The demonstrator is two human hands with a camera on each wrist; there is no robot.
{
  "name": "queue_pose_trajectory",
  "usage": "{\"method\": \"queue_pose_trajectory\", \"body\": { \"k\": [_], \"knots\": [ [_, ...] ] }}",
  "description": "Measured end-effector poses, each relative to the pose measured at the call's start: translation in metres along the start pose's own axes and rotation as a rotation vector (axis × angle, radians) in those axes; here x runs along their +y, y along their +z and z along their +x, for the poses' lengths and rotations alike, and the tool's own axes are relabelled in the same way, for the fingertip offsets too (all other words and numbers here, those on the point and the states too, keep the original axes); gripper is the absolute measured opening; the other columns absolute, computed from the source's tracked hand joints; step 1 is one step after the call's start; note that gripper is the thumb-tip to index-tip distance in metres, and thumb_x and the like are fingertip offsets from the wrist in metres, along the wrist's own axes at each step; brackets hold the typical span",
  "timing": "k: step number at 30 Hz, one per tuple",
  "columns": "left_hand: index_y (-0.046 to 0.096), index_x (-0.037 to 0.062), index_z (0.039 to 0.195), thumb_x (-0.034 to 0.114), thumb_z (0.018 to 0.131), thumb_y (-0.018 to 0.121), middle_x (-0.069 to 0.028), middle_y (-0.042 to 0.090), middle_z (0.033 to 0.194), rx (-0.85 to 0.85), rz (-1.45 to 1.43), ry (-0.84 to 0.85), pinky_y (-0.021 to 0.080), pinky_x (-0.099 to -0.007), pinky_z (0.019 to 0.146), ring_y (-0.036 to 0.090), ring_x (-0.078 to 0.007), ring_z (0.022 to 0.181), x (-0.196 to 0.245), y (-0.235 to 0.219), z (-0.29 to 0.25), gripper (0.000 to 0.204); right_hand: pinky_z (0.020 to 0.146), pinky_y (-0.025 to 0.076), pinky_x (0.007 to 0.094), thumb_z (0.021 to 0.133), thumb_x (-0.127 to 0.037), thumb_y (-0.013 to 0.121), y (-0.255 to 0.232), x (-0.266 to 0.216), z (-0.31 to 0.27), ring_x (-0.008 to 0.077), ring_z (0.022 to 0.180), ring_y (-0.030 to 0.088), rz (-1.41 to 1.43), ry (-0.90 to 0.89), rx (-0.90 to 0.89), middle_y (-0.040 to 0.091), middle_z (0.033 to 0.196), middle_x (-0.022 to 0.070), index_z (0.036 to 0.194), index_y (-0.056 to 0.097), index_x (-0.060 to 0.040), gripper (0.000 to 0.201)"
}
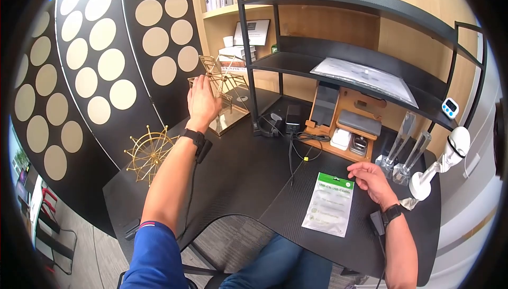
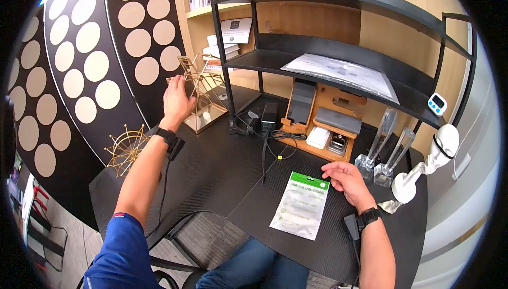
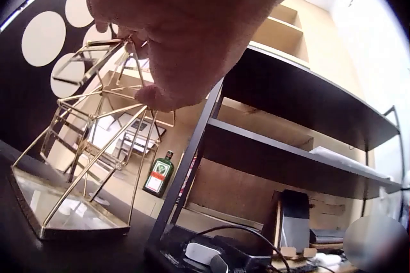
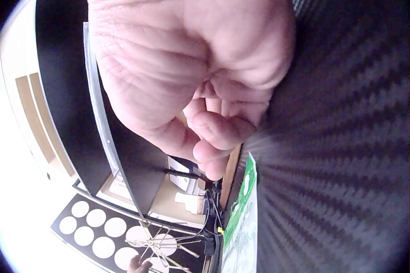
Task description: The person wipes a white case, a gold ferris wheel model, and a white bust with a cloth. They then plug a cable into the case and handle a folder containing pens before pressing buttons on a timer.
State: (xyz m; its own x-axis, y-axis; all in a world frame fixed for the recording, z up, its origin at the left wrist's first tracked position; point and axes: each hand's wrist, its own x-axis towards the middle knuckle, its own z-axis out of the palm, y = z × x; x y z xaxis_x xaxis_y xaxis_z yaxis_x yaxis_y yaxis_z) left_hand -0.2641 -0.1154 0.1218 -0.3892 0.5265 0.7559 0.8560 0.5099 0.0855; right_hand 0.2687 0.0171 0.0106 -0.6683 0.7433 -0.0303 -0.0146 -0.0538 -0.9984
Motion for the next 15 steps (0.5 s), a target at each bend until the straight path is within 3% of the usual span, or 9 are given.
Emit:
{"method": "queue_pose_trajectory", "body": {
  "k": [4, 6, 8, 9, 11, 12, 15],
  "knots": [
    [0.036, -0.0011, 0.161, 0.017, 0.081, 0.081, -0.0240, 0.037, 0.169, -0.043, -0.056, 0.018, 0.032, -0.0456, 0.130, 0.034, -0.0386, 0.158, -0.004, 0.017, -0.026, 0.094, 0.054, 0.038, 0.0187, 0.103, -0.005, 0.066, -0.002, 0.001, 0.002, 0.0024, 0.064, 0.053, 0.004, -0.016, -0.013, 0.075, 0.097, 0.0049, 0.120, 0.074, -0.0004, 0.020],
    [0.030, -0.0011, 0.163, 0.022, 0.085, 0.082, -0.0271, 0.031, 0.171, -0.266, -0.135, -0.017, 0.033, -0.0427, 0.130, 0.033, -0.0412, 0.158, -0.009, 0.029, -0.040, 0.097, 0.054, 0.038, 0.0187, 0.103, -0.006, 0.066, -0.002, 0.002, 0.001, 0.0024, 0.064, 0.053, -0.002, -0.019, -0.031, 0.075, 0.098, 0.0050, 0.120, 0.074, -0.0004, 0.020],
    [0.034, -0.0018, 0.161, 0.024, 0.086, 0.083, -0.0291, 0.035, 0.168, -0.421, -0.218, -0.120, 0.039, -0.0446, 0.126, 0.040, -0.0423, 0.153, -0.013, 0.042, -0.051, 0.093, 0.054, 0.038, 0.0186, 0.103, -0.006, 0.066, -0.001, 0.001, 0.000, 0.0023, 0.064, 0.053, 0.007, -0.008, -0.016, 0.075, 0.098, 0.0051, 0.121, 0.074, -0.0004, 0.020],
    [0.034, -0.0018, 0.161, 0.024, 0.086, 0.083, -0.0291, 0.035, 0.168, -0.422, -0.219, -0.120, 0.039, -0.0446, 0.126, 0.040, -0.0423, 0.153, -0.012, 0.041, -0.057, 0.093, 0.054, 0.038, 0.0186, 0.103, -0.006, 0.066, 0.000, 0.001, 0.000, 0.0023, 0.064, 0.053, 0.007, -0.008, -0.016, 0.075, 0.098, 0.0051, 0.121, 0.074, -0.0004, 0.020],
    [0.041, -0.0022, 0.156, 0.026, 0.085, 0.083, -0.0304, 0.047, 0.159, -0.511, -0.301, -0.239, 0.045, -0.0464, 0.120, 0.052, -0.0437, 0.144, -0.008, 0.040, -0.067, 0.087, 0.055, 0.038, 0.0185, 0.103, -0.006, 0.066, 0.000, 0.001, -0.001, 0.0022, 0.064, 0.053, 0.001, -0.016, -0.017, 0.075, 0.098, 0.0050, 0.121, 0.074, -0.0004, 0.020],
    [0.041, -0.0022, 0.156, 0.026, 0.085, 0.083, -0.0304, 0.047, 0.159, -0.511, -0.304, -0.238, 0.045, -0.0464, 0.120, 0.052, -0.0437, 0.144, -0.006, 0.040, -0.070, 0.087, 0.055, 0.038, 0.0185, 0.103, -0.006, 0.066, -0.001, 0.002, 0.000, 0.0022, 0.064, 0.053, -0.001, -0.017, -0.015, 0.075, 0.098, 0.0050, 0.121, 0.074, -0.0004, 0.020],
    [0.052, -0.0031, 0.146, 0.026, 0.087, 0.080, -0.0306, 0.065, 0.137, -0.384, -0.373, -0.224, 0.050, -0.0475, 0.112, 0.063, -0.0436, 0.130, -0.012, 0.060, -0.075, 0.071, 0.055, 0.038, 0.0184, 0.103, -0.007, 0.066, -0.002, 0.002, 0.002, 0.0021, 0.065, 0.053, -0.006, -0.019, -0.016, 0.075, 0.098, 0.0050, 0.121, 0.074, -0.0007, 0.020]
  ]
}}
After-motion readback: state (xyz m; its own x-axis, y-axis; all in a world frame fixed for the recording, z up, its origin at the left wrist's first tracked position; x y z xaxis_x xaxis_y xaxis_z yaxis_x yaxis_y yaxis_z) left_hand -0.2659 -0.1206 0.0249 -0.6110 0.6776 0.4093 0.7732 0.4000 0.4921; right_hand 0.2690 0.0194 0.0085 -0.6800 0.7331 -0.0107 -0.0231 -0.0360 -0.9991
